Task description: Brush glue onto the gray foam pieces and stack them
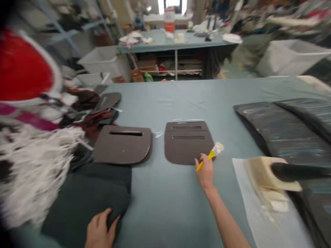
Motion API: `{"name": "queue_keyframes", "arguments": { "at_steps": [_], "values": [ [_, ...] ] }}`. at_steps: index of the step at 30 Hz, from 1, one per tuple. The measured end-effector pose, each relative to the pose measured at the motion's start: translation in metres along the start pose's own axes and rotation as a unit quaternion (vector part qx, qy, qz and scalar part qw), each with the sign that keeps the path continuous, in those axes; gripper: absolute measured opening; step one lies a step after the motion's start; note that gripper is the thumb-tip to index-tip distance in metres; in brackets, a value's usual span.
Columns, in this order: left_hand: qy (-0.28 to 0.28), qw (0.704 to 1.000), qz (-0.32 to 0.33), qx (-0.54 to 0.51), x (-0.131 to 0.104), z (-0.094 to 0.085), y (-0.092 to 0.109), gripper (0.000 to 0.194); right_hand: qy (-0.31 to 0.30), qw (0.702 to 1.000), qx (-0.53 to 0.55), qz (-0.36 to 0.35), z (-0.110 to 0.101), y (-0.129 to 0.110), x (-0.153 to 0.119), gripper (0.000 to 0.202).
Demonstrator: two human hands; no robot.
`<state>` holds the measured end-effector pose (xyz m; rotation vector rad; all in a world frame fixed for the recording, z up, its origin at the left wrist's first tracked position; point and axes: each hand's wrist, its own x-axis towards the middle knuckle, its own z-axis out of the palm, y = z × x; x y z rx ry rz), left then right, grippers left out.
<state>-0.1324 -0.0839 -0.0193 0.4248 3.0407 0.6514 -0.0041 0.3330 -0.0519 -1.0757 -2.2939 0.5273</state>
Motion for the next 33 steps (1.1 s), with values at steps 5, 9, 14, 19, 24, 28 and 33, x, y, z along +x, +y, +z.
{"name": "queue_keyframes", "arguments": {
  "at_steps": [5, 9, 14, 19, 24, 28, 33],
  "values": [
    [-0.074, 0.987, -0.042, -0.135, 0.004, -0.017, 0.024, 0.032, -0.17, 0.966, 0.183, -0.074, 0.018, -0.091, -0.076, 0.017],
    [-0.061, 0.977, -0.019, -0.204, 0.009, -0.011, 0.073, 0.03, -0.31, 0.9, 0.285, -0.111, 0.008, -0.16, -0.114, 0.026],
    [-0.103, 0.95, 0.085, -0.281, 0.006, 0.013, 0.139, 0.042, -0.201, 0.933, 0.289, -0.078, -0.001, -0.178, -0.095, 0.01],
    [-0.12, 0.949, 0.203, -0.209, 0.02, 0.052, 0.171, 0.066, -0.037, 0.982, 0.182, -0.022, -0.018, -0.102, -0.032, 0.002],
    [-0.118, 0.94, 0.319, -0.023, 0.037, 0.101, 0.191, 0.055, 0.032, 0.996, 0.068, 0.054, -0.029, -0.004, 0.012, 0.009],
    [-0.094, 0.923, 0.368, 0.058, 0.041, 0.123, 0.205, 0.054, 0.04, 0.996, -0.015, 0.08, -0.028, 0.042, 0.021, 0.013],
    [-0.068, 0.922, 0.371, 0.086, 0.049, 0.135, 0.215, 0.052, 0.03, 0.991, -0.089, 0.095, -0.021, 0.065, 0.028, 0.012]
  ]
}}
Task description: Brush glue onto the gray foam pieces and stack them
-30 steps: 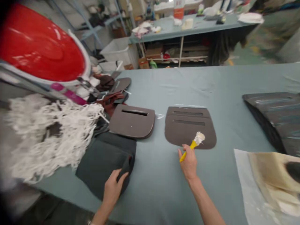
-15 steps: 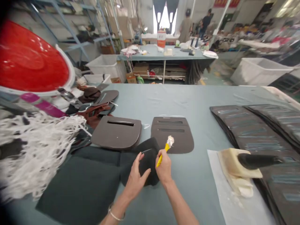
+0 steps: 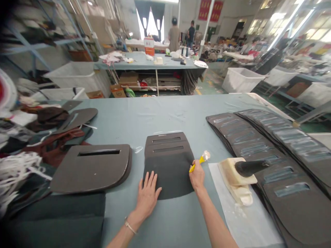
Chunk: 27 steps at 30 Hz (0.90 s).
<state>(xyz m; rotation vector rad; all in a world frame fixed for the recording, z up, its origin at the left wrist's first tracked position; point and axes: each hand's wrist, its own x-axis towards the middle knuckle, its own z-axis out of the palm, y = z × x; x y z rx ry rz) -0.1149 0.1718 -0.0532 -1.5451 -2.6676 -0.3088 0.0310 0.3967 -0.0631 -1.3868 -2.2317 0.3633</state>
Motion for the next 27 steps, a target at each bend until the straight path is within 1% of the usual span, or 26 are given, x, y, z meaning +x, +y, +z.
{"name": "queue_keyframes", "arguments": {
  "at_steps": [4, 8, 11, 13, 14, 15, 17, 19, 21, 23, 24, 25, 27],
  "values": [
    [-0.003, 1.0, -0.004, -0.001, 0.009, 0.005, 0.001, 0.052, 0.003, 0.999, -0.009, -0.035, 0.008, 0.008, 0.012, 0.011],
    [-0.001, 1.0, -0.017, -0.021, 0.012, 0.003, 0.004, 0.052, 0.015, 0.996, -0.073, -0.053, 0.008, 0.008, 0.017, 0.013],
    [0.01, 0.998, -0.022, -0.059, 0.01, -0.01, 0.0, 0.051, 0.047, 0.989, -0.11, -0.082, -0.001, -0.01, 0.015, 0.024],
    [0.031, 0.995, -0.019, -0.09, 0.007, -0.027, -0.011, 0.05, 0.051, 0.987, -0.097, -0.117, -0.009, -0.034, 0.013, 0.036],
    [0.046, 0.994, -0.024, -0.101, 0.005, -0.037, -0.02, 0.049, 0.05, 0.987, -0.079, -0.132, -0.013, -0.049, 0.012, 0.04],
    [0.064, 0.992, -0.033, -0.105, 0.002, -0.049, -0.033, 0.047, 0.048, 0.987, -0.052, -0.144, -0.017, -0.066, 0.012, 0.044],
    [0.105, 0.988, -0.07, -0.093, -0.006, -0.072, -0.066, 0.043, 0.045, 0.986, 0.02, -0.157, -0.024, -0.107, 0.011, 0.047],
    [0.143, 0.981, -0.121, -0.059, -0.018, -0.093, -0.109, 0.04, 0.034, 0.98, 0.114, -0.159, -0.027, -0.157, 0.009, 0.045],
    [0.164, 0.97, -0.18, -0.017, -0.032, -0.108, -0.154, 0.042, 0.0, 0.965, 0.223, -0.141, -0.025, -0.215, 0.002, 0.04],
    [0.161, 0.959, -0.232, 0.015, -0.045, -0.117, -0.193, 0.046, -0.068, 0.938, 0.323, -0.106, -0.016, -0.28, -0.013, 0.036],
    [0.152, 0.958, -0.244, 0.023, -0.05, -0.119, -0.209, 0.046, -0.112, 0.92, 0.365, -0.094, -0.008, -0.314, -0.024, 0.035],
    [0.141, 0.958, -0.247, 0.025, -0.054, -0.12, -0.222, 0.045, -0.16, 0.898, 0.4, -0.09, 0.002, -0.348, -0.036, 0.033],
    [0.128, 0.964, -0.234, 0.016, -0.058, -0.12, -0.24, 0.042, -0.244, 0.852, 0.45, -0.108, 0.025, -0.411, -0.064, 0.029]
  ]
}}
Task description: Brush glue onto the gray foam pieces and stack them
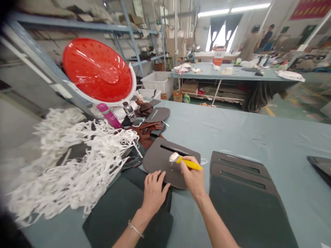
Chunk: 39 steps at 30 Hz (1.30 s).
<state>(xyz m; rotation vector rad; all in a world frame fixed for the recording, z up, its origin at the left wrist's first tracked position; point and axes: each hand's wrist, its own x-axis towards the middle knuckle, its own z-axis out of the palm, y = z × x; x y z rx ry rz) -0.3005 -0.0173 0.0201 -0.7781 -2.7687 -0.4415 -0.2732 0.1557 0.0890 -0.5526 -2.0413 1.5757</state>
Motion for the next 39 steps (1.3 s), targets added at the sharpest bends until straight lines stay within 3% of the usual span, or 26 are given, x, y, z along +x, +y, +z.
{"name": "queue_keyframes", "arguments": {
  "at_steps": [2, 4, 7, 9, 12, 14, 16, 18, 24, 27, 31, 35, 37, 39],
  "values": [
    [-0.006, 1.0, 0.006, -0.019, 0.003, 0.002, -0.01, 0.039, -0.076, 0.996, 0.032, -0.015, 0.064, -0.006, 0.007, 0.024],
    [-0.016, 0.999, 0.001, -0.044, 0.006, 0.004, -0.017, 0.036, -0.143, 0.989, 0.025, -0.039, 0.115, -0.004, 0.016, 0.019],
    [-0.039, 0.996, -0.004, -0.083, 0.01, 0.003, -0.028, 0.036, -0.2, 0.977, -0.02, -0.068, 0.159, 0.006, 0.042, 0.015],
    [-0.042, 0.994, -0.004, -0.104, 0.012, 0.003, -0.034, 0.041, -0.145, 0.986, -0.047, -0.062, 0.173, 0.01, 0.067, 0.017],
    [-0.044, 0.991, 0.0, -0.128, 0.015, 0.003, -0.041, 0.044, 0.04, 0.995, -0.083, -0.042, 0.186, 0.011, 0.101, 0.027],
    [-0.042, 0.99, 0.002, -0.136, 0.017, 0.004, -0.043, 0.043, 0.095, 0.989, -0.101, -0.053, 0.19, 0.012, 0.113, 0.032],
    [-0.034, 0.99, 0.005, -0.139, 0.018, 0.005, -0.044, 0.042, 0.103, 0.985, -0.123, -0.058, 0.184, 0.018, 0.114, 0.033],
    [-0.028, 0.99, 0.007, -0.139, 0.019, 0.006, -0.045, 0.042, 0.137, 0.976, -0.167, -0.032, 0.159, 0.03, 0.108, 0.034],
    [-0.038, 0.991, 0.024, -0.124, 0.021, 0.005, -0.043, 0.041, 0.334, 0.882, -0.327, 0.058, 0.021, 0.062, 0.069, 0.037],
    [-0.032, 0.993, 0.035, -0.107, 0.021, 0.004, -0.04, 0.042, 0.363, 0.869, -0.329, 0.073, -0.015, 0.063, 0.049, 0.037],
    [-0.031, 0.994, 0.038, -0.095, 0.019, 0.003, -0.034, 0.043, 0.341, 0.883, -0.311, 0.09, -0.017, 0.056, 0.003, 0.032],
    [-0.044, 0.993, 0.023, -0.11, 0.016, 0.0, -0.031, 0.044, 0.336, 0.868, -0.348, 0.109, -0.007, 0.037, -0.067, 0.026],
    [-0.066, 0.987, 0.019, -0.144, 0.019, -0.004, -0.038, 0.042, 0.35, 0.864, -0.348, 0.099, 0.007, 0.021, -0.089, 0.025],
    [-0.102, 0.969, 0.016, -0.226, 0.03, -0.007, -0.053, 0.038, 0.348, 0.884, -0.305, 0.068, 0.035, 0.006, -0.096, 0.023]
  ]
}}
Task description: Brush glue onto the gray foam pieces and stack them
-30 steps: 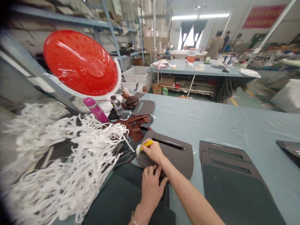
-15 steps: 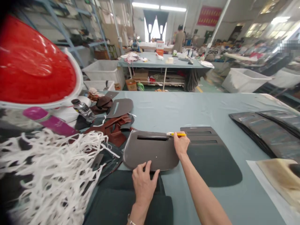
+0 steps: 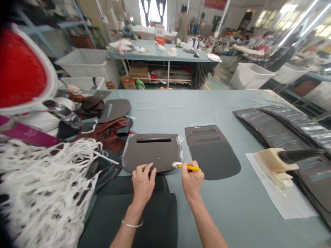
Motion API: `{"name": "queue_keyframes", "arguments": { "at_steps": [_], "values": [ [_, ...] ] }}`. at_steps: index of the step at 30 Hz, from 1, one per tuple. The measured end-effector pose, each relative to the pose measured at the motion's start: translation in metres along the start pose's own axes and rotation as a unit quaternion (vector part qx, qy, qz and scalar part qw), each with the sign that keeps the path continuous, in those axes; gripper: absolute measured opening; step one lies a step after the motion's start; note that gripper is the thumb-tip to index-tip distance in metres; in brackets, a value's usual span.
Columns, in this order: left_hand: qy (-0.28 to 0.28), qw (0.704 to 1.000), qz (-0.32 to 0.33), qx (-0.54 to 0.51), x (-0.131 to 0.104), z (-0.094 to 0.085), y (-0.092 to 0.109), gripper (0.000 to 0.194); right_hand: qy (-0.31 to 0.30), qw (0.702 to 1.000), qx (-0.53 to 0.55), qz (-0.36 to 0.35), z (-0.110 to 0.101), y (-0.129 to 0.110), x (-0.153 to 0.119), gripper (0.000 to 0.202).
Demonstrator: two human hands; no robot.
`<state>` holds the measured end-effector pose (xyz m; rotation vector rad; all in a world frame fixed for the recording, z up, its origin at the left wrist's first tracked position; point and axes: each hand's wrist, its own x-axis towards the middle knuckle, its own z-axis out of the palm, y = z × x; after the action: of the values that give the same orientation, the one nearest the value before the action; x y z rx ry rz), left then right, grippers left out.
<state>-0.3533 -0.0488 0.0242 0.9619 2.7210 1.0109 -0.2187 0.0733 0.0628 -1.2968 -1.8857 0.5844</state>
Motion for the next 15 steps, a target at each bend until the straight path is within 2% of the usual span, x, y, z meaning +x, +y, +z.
{"name": "queue_keyframes", "arguments": {
  "at_steps": [2, 5, 6, 8, 9, 11, 13, 15],
  "values": [
    [-0.014, 0.994, -0.022, -0.104, 0.015, -0.017, -0.019, 0.038, -0.062, 0.992, 0.104, -0.045, 0.021, -0.033, -0.023, 0.019],
    [0.007, 0.98, -0.067, -0.187, 0.04, -0.042, -0.051, 0.042, -0.2, 0.937, 0.247, -0.143, 0.064, -0.074, -0.058, 0.014],
    [0.001, 0.981, -0.065, -0.181, 0.047, -0.048, -0.06, 0.041, -0.226, 0.923, 0.266, -0.161, 0.074, -0.078, -0.066, 0.014],
    [-0.034, 0.991, -0.025, -0.129, 0.056, -0.053, -0.074, 0.039, -0.245, 0.92, 0.261, -0.159, 0.079, -0.067, -0.072, 0.013],
    [-0.049, 0.995, 0.0, -0.091, 0.057, -0.053, -0.078, 0.038, -0.239, 0.929, 0.243, -0.146, 0.072, -0.053, -0.069, 0.013],
    [-0.058, 0.998, 0.038, -0.013, 0.056, -0.049, -0.079, 0.037, -0.206, 0.954, 0.186, -0.11, 0.045, -0.015, -0.052, 0.012],
    [-0.048, 0.996, 0.05, 0.055, 0.052, -0.043, -0.071, 0.038, -0.118, 0.984, 0.108, -0.071, 0.011, 0.017, -0.025, 0.014],
    [-0.031, 0.99, 0.052, 0.126, 0.045, -0.038, -0.057, 0.04, -0.002, 0.999, 0.038, -0.026, -0.007, 0.027, 0.0, 0.016]
  ]
}}
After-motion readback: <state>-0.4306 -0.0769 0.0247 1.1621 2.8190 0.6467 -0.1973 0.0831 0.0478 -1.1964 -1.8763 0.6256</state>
